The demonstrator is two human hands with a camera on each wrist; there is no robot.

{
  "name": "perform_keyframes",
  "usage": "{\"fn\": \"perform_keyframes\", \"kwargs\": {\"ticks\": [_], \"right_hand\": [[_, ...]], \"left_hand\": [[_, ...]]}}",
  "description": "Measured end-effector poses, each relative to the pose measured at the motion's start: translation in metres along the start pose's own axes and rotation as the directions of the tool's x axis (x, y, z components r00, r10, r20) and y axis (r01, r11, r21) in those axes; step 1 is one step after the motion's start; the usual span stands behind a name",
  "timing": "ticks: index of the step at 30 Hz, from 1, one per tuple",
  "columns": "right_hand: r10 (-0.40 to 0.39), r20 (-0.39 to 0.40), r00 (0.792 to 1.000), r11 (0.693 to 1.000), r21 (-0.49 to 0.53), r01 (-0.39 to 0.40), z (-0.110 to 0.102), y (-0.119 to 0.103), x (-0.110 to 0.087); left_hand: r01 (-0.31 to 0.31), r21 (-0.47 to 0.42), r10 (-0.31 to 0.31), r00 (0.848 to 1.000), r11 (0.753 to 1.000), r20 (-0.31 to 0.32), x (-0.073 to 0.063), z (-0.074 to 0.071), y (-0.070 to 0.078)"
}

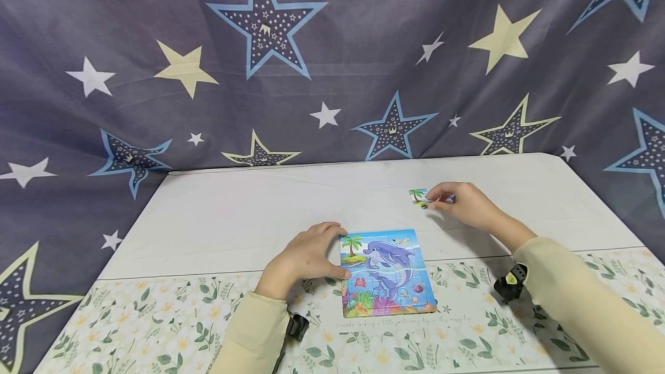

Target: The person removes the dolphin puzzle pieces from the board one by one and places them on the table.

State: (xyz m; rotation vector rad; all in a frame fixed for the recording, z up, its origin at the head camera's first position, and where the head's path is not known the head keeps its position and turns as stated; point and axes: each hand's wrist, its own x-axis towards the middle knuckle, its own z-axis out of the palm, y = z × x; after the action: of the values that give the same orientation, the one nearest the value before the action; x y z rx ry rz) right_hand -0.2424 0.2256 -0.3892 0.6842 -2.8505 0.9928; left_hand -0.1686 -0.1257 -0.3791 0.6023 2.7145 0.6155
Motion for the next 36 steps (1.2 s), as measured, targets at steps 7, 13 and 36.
{"fn": "perform_keyframes", "kwargs": {"ticks": [7, 13, 36], "right_hand": [[-0.044, 0.032, 0.998, 0.998, 0.050, 0.043, 0.008, -0.012, -0.003], [-0.087, 0.080, 0.993, 0.994, 0.068, 0.082, 0.015, -0.024, -0.006], [-0.183, 0.239, 0.953, 0.982, 0.093, 0.166, 0.037, -0.058, -0.014]], "left_hand": [[-0.001, 0.003, 0.001, 1.000, 1.000, 0.001, 0.000, 0.000, 0.000], [-0.003, -0.004, 0.003, 1.000, 1.000, 0.001, 0.001, 0.001, -0.001], [-0.007, 0.000, 0.007, 1.000, 1.000, -0.005, 0.000, 0.000, 0.001]]}}
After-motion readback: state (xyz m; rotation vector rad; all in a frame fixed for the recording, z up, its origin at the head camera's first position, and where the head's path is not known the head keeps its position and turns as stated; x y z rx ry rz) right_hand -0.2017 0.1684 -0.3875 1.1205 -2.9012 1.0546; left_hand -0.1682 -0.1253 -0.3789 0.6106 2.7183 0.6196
